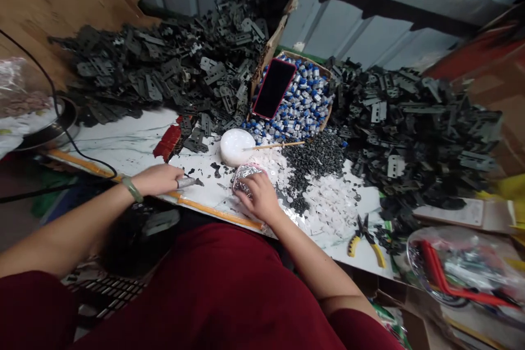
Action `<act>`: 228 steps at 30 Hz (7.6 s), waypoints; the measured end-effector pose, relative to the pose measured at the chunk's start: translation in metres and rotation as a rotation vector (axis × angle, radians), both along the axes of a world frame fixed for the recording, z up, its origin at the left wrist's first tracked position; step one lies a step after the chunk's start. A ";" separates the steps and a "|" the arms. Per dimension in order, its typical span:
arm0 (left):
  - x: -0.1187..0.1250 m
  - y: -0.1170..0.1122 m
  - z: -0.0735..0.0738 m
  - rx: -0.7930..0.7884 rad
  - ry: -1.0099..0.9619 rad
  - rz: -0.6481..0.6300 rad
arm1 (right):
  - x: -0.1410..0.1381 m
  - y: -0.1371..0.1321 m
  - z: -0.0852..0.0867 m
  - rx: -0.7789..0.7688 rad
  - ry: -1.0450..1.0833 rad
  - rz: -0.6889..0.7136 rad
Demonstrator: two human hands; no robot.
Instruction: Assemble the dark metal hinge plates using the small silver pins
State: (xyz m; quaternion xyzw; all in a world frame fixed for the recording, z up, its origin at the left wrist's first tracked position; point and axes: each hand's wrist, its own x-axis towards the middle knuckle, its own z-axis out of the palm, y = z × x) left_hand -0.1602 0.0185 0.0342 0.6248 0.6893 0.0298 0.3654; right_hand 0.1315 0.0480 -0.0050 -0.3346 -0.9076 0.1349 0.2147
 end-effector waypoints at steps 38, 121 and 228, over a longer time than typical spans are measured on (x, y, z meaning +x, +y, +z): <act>0.152 -0.023 -0.032 0.048 -1.219 0.575 | 0.008 -0.008 0.007 -0.473 0.429 -0.288; 0.172 -0.031 -0.052 -0.103 -1.195 0.561 | 0.033 -0.041 -0.004 -0.496 0.161 -0.327; 0.161 -0.027 -0.042 -0.248 -1.204 0.523 | 0.051 0.132 0.010 -0.025 -0.417 -0.579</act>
